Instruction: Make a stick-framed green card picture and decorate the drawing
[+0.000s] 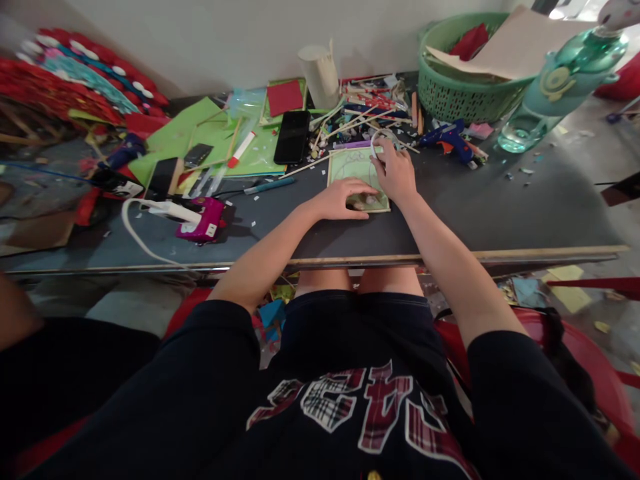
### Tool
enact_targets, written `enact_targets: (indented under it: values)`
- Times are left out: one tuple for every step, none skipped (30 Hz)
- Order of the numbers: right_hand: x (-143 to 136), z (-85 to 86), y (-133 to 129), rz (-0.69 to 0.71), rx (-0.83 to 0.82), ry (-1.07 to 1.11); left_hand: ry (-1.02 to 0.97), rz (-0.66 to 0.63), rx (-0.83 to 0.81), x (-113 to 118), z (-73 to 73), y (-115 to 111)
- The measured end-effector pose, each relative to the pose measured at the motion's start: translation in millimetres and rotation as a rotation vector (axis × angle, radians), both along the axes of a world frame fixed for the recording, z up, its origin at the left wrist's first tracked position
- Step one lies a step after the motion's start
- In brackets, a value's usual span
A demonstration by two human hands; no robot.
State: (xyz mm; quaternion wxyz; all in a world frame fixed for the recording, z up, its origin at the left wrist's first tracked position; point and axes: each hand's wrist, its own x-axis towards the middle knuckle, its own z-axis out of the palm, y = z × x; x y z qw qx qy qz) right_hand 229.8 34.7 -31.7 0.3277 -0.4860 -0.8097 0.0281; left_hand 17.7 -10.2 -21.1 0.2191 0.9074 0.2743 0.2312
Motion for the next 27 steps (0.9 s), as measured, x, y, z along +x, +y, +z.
enact_targets:
  values:
    - [0.0,0.2,-0.2,0.0,-0.001,0.004,0.004,-0.008,-0.002,-0.1,-0.4,0.1]
    - [0.0,0.4,-0.4,0.001,0.0,0.008,0.006,-0.012,-0.005,0.0,-0.8,0.1]
    - [0.0,0.7,-0.6,0.003,0.003,0.013,0.006,-0.012,-0.008,0.2,-1.2,0.2]
    - [0.0,1.0,-0.8,0.006,0.006,0.018,0.004,-0.012,-0.012,0.5,-1.6,0.2]
    - [0.0,1.4,-1.1,0.01,0.008,0.022,0.001,-0.011,-0.015,0.8,-1.8,0.2]
    - [-0.1,1.7,-1.3,0.013,0.01,0.026,0.001,-0.012,-0.015,1.0,-2.0,0.1]
    - [-0.1,2.1,-1.6,0.016,0.01,0.029,0.003,-0.014,-0.013,1.1,-2.0,0.0]
    - [-0.1,2.4,-1.8,0.017,0.009,0.031,0.007,-0.015,-0.01,1.1,-1.8,-0.2]
    - [-0.1,2.5,-1.9,0.018,0.007,0.032,0.013,-0.015,-0.005,0.9,-1.4,-0.5]
    - [0.0,2.5,-2.0,0.019,0.002,0.03,0.018,-0.012,0.002,0.6,-0.9,-0.9]
    - [0.2,2.2,-1.8,0.019,-0.003,0.026,0.021,-0.009,0.007,0.3,-0.2,-1.4]
    - [0.3,1.9,-1.6,0.019,-0.009,0.021,0.022,-0.005,0.012,0.0,0.5,-1.8]
    - [0.6,1.3,-1.2,0.02,-0.014,0.017,0.019,-0.003,0.015,-0.3,1.1,-2.3]
    - [0.7,0.7,-0.7,0.022,-0.015,0.017,0.016,-0.006,0.017,-0.6,1.5,-2.7]
    - [0.9,0.1,-0.2,0.025,-0.011,0.019,0.013,-0.013,0.017,-0.8,1.8,-2.9]
    - [0.9,-0.5,0.3,0.028,-0.005,0.024,0.012,-0.023,0.015,-0.8,1.7,-3.0]
    - [0.9,-1.0,0.7,0.029,0.003,0.029,0.011,-0.032,0.014,-0.9,1.5,-3.1]
    - [0.7,-1.3,0.9,0.029,0.009,0.033,0.01,-0.039,0.013,-0.8,1.1,-3.0]
    - [0.5,-1.4,0.9,0.028,0.014,0.033,0.009,-0.04,0.013,-0.7,0.6,-2.8]
    - [0.3,-1.2,0.6,0.023,0.018,0.029,0.005,-0.036,0.013,-0.7,0.2,-2.6]
    - [0.1,-0.8,0.2,0.019,0.019,0.022,-0.001,-0.03,0.012,-0.6,-0.1,-2.4]
    - [-0.1,-0.1,-0.4,0.014,0.02,0.013,-0.008,-0.024,0.011,-0.6,-0.2,-2.2]
    - [-0.3,0.7,-1.1,0.012,0.02,0.003,-0.012,-0.02,0.009,-0.6,-0.1,-2.1]
    - [-0.4,1.6,-1.8,0.01,0.022,-0.005,-0.013,-0.017,0.007,-0.6,0.1,-2.1]
    - [-0.5,2.4,-2.5,0.01,0.024,-0.01,-0.01,-0.014,0.006,-0.7,0.5,-2.1]
    - [-0.6,3.1,-3.0,0.012,0.026,-0.013,-0.003,-0.013,0.007,-0.7,0.9,-2.2]
    - [-0.7,3.6,-3.3,0.016,0.028,-0.015,0.005,-0.009,0.01,-0.7,1.2,-2.3]
